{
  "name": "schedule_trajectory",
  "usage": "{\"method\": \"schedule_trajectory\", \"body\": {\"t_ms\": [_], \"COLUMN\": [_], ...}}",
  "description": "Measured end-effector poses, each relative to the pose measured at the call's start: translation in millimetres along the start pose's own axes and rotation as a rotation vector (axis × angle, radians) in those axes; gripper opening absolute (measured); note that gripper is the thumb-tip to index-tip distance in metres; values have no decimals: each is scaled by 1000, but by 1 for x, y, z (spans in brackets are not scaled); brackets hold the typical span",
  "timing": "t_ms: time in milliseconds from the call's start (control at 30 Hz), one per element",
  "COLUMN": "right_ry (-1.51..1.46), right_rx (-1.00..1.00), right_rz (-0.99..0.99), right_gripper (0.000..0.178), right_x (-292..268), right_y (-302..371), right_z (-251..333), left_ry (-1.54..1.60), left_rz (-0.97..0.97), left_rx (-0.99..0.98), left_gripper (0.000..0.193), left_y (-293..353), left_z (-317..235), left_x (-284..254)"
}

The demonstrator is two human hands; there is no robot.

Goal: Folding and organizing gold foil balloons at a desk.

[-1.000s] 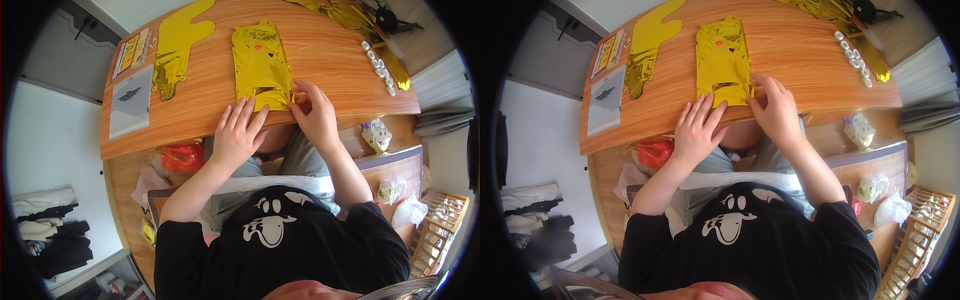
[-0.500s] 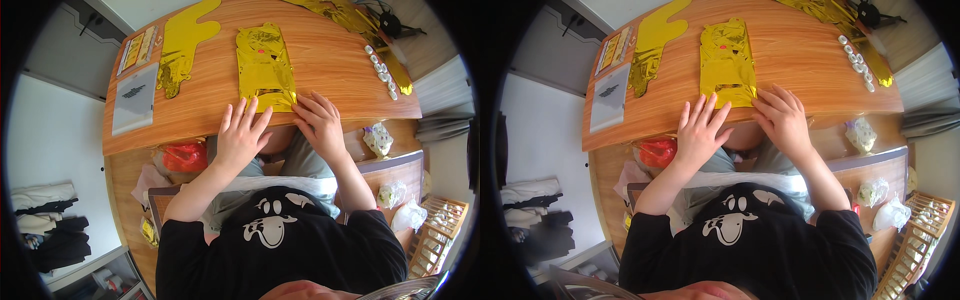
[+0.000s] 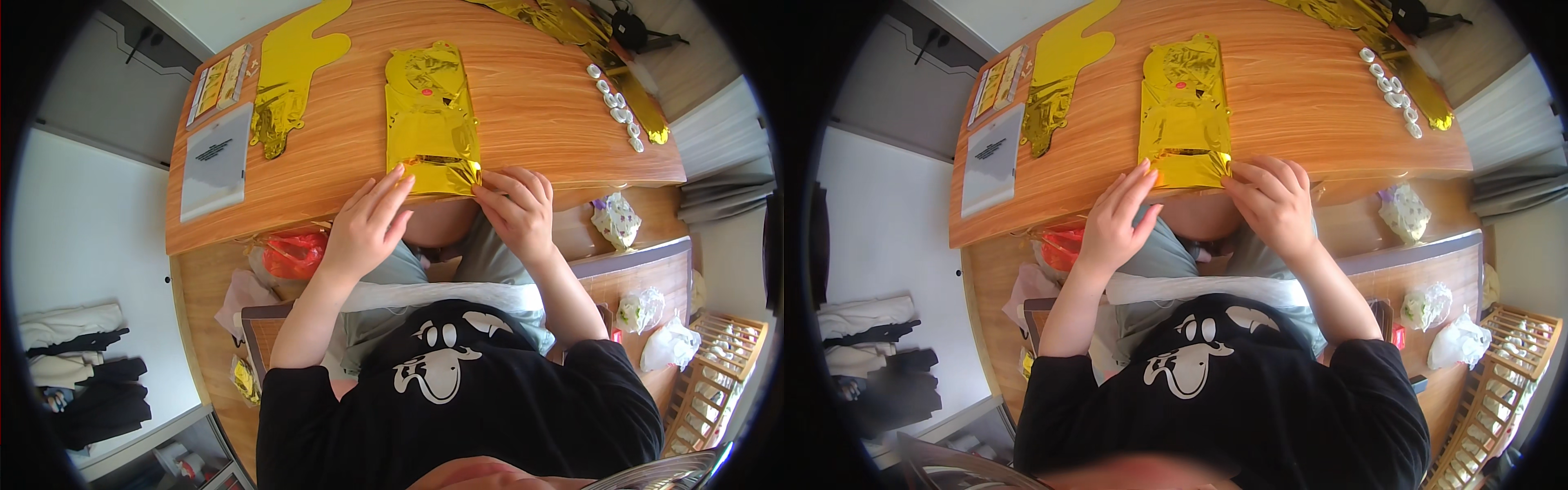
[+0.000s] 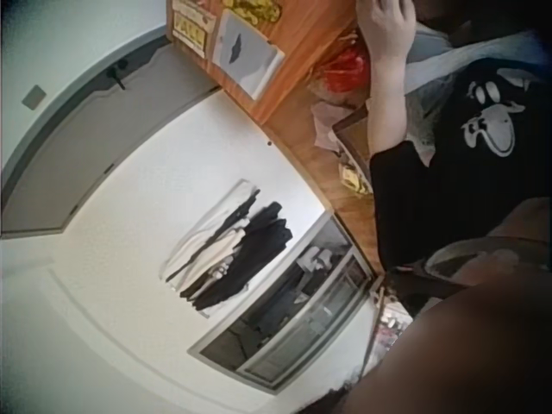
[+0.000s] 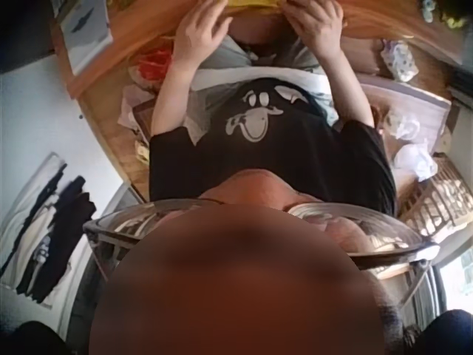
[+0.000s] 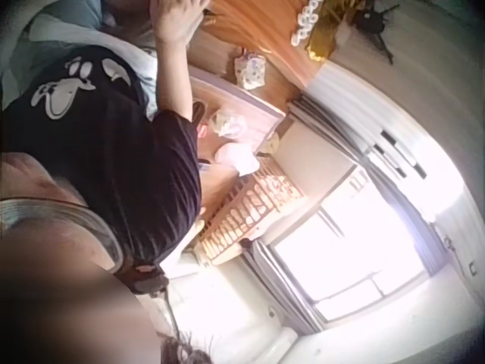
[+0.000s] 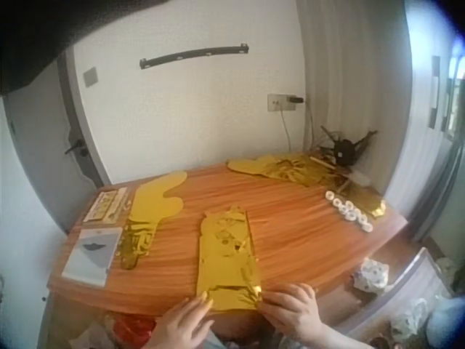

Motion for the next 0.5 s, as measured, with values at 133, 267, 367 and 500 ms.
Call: {"method": "schedule_trajectory", "body": {"t_ms": [133, 267, 367, 500], "right_ry": [-23, -106, -213, -370], "right_rx": [-12, 48, 118, 184], "right_rz": [20, 62, 131, 237], "right_gripper": [23, 25, 21, 20], "right_x": [1, -7, -10, 1], "right_y": [2, -8, -21, -54], "right_z": [-2, -3, -5, 3], "left_ry": [120, -22, -111, -110], "left_rz": [-140, -161, -112, -43], "left_rx": [-56, -135, -176, -101], "left_gripper": [57, 49, 40, 33], "left_y": [7, 14, 18, 13], "left_z": [8, 19, 24, 20], "left_x": [-13, -25, -29, -30]}}
Point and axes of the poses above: each hand's wrist, its own y-axis away from the middle knuckle, its own x-axis out of the palm, z = x × y, the point moved 6 cm from there along -y, towards the middle knuckle
